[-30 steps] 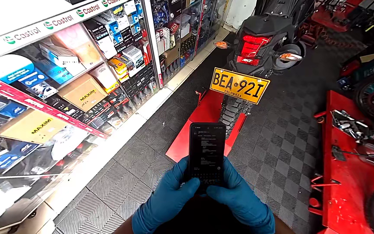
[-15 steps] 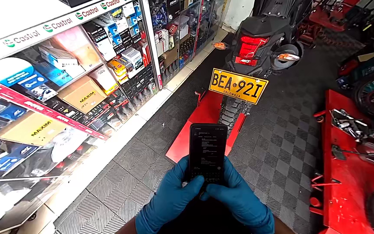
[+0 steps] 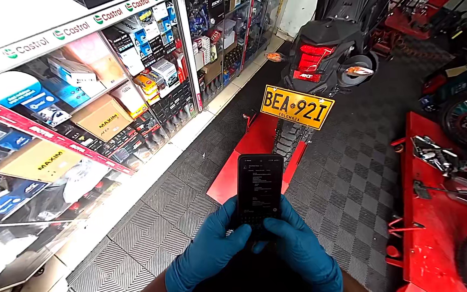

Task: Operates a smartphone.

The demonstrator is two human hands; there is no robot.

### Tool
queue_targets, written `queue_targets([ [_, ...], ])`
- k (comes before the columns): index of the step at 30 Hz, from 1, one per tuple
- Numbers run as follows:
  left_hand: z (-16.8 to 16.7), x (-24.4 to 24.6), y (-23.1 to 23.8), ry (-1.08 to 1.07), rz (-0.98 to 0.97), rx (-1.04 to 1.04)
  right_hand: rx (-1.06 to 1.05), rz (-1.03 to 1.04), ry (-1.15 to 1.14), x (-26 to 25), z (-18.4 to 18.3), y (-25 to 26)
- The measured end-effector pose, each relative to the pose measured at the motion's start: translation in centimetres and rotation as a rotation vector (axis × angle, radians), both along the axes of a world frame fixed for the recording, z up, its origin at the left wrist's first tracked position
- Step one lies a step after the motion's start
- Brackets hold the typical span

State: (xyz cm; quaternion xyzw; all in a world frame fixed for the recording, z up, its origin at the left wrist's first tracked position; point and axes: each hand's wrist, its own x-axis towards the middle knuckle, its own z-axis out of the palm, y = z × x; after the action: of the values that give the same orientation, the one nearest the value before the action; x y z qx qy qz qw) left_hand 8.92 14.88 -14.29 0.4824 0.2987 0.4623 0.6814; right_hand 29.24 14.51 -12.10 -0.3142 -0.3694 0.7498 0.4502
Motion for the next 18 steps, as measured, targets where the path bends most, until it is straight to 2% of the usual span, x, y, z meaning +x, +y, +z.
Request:
queue_targets([
  [18, 0.58, -0.13, -0.06, 0.019, 0.002, -0.005, -0.007, 0.029, -0.006, 0.13, 0.57, 0.05],
])
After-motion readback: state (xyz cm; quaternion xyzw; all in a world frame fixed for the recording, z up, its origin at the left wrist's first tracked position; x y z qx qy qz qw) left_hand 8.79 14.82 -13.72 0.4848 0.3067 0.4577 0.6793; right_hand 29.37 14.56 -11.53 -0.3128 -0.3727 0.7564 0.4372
